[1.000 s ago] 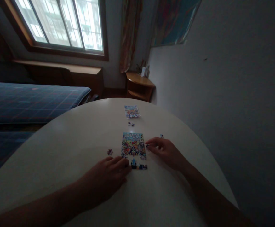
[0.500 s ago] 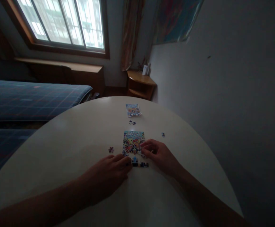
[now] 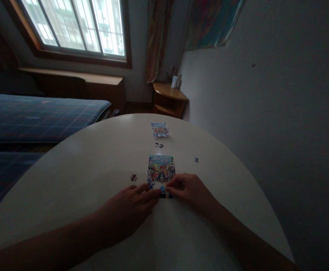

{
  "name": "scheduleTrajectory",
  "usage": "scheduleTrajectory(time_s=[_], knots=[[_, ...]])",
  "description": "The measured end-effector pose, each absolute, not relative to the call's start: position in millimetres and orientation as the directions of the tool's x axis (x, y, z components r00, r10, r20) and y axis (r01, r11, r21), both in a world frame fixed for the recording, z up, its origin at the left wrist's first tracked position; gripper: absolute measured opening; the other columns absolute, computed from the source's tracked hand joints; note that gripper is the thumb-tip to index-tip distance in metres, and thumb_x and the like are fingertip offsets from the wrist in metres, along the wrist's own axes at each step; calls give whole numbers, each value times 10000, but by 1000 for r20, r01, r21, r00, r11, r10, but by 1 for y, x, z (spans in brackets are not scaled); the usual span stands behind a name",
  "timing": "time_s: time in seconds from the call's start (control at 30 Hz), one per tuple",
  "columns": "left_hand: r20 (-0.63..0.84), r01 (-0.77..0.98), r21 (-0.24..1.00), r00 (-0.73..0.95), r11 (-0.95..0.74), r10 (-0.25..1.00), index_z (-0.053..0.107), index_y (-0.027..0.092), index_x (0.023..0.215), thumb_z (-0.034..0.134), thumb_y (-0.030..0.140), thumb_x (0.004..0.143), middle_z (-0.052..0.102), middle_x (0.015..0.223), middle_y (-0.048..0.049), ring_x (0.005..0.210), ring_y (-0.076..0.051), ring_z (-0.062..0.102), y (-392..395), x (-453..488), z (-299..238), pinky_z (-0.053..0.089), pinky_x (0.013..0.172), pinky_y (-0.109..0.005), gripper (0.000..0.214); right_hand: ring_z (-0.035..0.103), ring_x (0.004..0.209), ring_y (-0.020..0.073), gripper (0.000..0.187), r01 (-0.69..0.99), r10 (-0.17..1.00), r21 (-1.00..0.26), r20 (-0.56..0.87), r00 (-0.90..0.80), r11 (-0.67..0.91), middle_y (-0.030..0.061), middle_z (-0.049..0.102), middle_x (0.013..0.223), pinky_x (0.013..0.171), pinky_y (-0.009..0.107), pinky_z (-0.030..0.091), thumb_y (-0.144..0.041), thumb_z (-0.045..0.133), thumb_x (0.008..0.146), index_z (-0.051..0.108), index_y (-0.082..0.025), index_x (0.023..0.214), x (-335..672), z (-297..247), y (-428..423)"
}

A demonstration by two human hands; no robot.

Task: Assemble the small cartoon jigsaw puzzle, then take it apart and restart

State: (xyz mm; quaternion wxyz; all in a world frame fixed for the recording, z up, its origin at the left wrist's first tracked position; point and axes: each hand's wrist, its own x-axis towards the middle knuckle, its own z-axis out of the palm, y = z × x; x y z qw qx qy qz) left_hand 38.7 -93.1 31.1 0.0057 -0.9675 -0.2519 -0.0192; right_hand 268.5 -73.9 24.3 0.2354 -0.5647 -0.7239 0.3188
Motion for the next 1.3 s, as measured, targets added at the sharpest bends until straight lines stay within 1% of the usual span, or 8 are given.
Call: scheduleTrajectory(time_s=[0.13, 0.37, 0.53, 0.7, 0.83, 1.03, 1.2, 1.3], knots=[[51, 485, -3, 873, -874, 484, 601, 152, 1165, 524, 130, 926, 574, 1328, -78, 1062, -238, 564, -93, 38, 29, 499, 850, -355, 253, 610, 659, 149, 59, 736, 966, -636, 56, -254, 231, 24, 706, 732, 636, 273, 464, -219, 735, 741, 773, -230, 784, 269, 28, -74], [63, 491, -12, 870, -871, 490, 564, 153, 1233, 535, 123, 915, 559, 1348, -77, 1094, -244, 549, -93, 37, 25, 496, 858, -350, 320, 605, 702, 166, 37, 763, 959, -596, 47, -279, 251, 21, 695, 726, 649, 283, 444, -232, 744, 749, 770, -230, 774, 271, 32, -74], [38, 479, -11, 877, -878, 478, 586, 159, 1205, 537, 98, 888, 539, 1386, -58, 1105, -252, 547, -93, 37, 27, 498, 864, -360, 326, 609, 725, 167, 59, 759, 933, -557, 89, -349, 337, 14, 687, 721, 669, 285, 439, -215, 718, 775, 773, -238, 777, 269, 31, -74], [44, 490, 10, 870, -872, 490, 586, 157, 1204, 564, 100, 880, 563, 1357, -74, 1079, -241, 566, -94, 39, 31, 496, 851, -348, 329, 616, 751, 159, 93, 743, 926, -573, 80, -368, 345, 19, 695, 771, 686, 274, 445, -194, 701, 792, 782, -239, 805, 272, 31, -74], [23, 495, -4, 868, -869, 495, 583, 159, 1222, 536, 100, 890, 558, 1367, -74, 1093, -246, 564, -94, 39, 31, 490, 858, -351, 340, 602, 709, 137, 99, 734, 933, -596, 77, -350, 325, 20, 688, 803, 671, 260, 443, -194, 685, 817, 776, -227, 839, 279, 37, -73], [48, 490, 28, 870, -871, 491, 598, 171, 1207, 547, 111, 883, 553, 1371, -68, 1096, -255, 564, -94, 37, 30, 485, 870, -366, 333, 611, 723, 126, 129, 696, 876, -573, 84, -474, 432, 19, 680, 811, 685, 242, 449, -117, 679, 796, 765, -212, 815, 279, 33, -72], [31, 491, 55, 870, -870, 493, 565, 162, 1227, 517, 65, 887, 556, 1352, -74, 1080, -237, 563, -94, 38, 35, 495, 838, -338, 356, 614, 756, 146, 75, 708, 882, -539, 170, -440, 457, 32, 682, 854, 723, 279, 471, -227, 707, 827, 756, -222, 884, 288, 30, -65], [23, 489, 90, 870, -867, 493, 578, 164, 1172, 517, 64, 891, 589, 1278, -71, 1051, -228, 576, -92, 39, 37, 504, 837, -337, 305, 623, 830, 160, 111, 671, 830, -512, 177, -528, 536, 44, 684, 910, 768, 296, 477, -261, 727, 826, 768, -242, 927, 294, 29, -61]])
